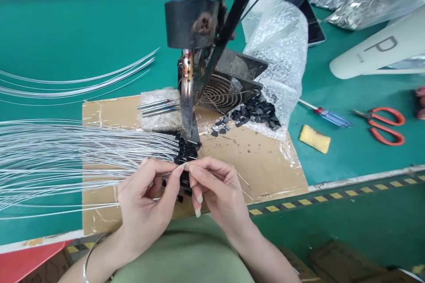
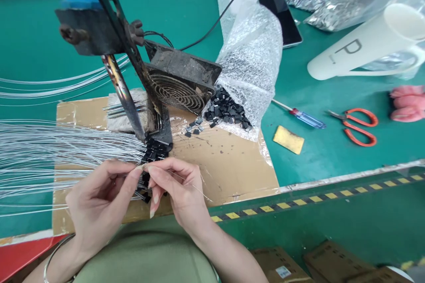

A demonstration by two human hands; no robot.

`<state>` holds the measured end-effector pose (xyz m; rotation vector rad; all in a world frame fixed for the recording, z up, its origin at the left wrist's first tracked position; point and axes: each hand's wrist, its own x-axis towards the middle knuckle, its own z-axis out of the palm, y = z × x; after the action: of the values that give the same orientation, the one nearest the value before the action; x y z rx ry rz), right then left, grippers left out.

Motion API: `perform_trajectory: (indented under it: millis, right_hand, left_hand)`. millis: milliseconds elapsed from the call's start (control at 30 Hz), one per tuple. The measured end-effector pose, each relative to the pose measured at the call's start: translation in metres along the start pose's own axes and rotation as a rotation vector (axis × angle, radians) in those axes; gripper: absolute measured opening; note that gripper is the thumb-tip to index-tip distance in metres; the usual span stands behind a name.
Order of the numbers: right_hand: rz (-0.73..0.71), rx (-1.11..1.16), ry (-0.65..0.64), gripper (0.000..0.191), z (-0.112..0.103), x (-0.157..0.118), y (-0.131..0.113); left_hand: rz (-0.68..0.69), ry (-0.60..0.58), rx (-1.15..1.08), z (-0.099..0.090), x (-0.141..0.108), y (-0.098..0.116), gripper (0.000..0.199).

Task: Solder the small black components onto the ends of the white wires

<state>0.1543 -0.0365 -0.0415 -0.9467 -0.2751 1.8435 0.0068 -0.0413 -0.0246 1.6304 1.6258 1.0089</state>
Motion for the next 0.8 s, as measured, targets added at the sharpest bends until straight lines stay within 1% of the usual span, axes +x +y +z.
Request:
perform_trajectory:
  millis: [133,333,400,467,533,567,633,700,733,800]
  right_hand:
    - [-0.032,0.044,0.006,0.009,0.002,-0.001,0.003]
    - [-0.060,0.060,0.052,0.009,0.005,-0.001,0.013]
    - [-0.072,0.032,0.049,0.011,0.004,-0.002,0.014]
    - [-0.111,-0.066,0.041,0.014,0.000,-0.002,0.011]
    - [-0.235,-0.260,0.106,0.014,-0.007,-0.001,0.003]
    - [-0.333,-0.396,0.177,0.013,-0.012,0.000,-0.003]
    - [-0.566,-0.721,0.341,0.014,-0.022,0.005,-0.014]
    - [-0.737,-1.066,0.416,0.014,-0.034,0.013,-0.025]
    - [-0.789,-1.213,0.436,0.014,-0.039,0.018,-0.028]
    - [-0.850,-1.465,0.451,0.014,-0.048,0.027,-0.033]
  left_hand:
    - [-0.031,0.006,-0.021,0.002,-0.002,-0.002,0.009]
    - [-0.079,0.010,-0.073,0.004,-0.005,-0.003,0.008]
    - [-0.098,0.004,-0.089,0.003,-0.004,-0.002,0.009]
    - [-0.117,0.006,-0.107,0.003,-0.002,-0.003,0.008]
    - [-0.145,0.005,-0.124,0.002,0.000,-0.004,0.008]
    - [-0.165,0.000,-0.135,0.001,0.000,-0.005,0.008]
    - [-0.203,-0.016,-0.164,0.000,0.001,-0.005,0.005]
    - [-0.214,-0.024,-0.180,-0.002,0.001,-0.004,0.003]
    - [-0.212,-0.024,-0.177,-0.002,0.001,-0.004,0.003]
    - [-0.200,-0.024,-0.161,-0.004,0.000,-0.002,0.004]
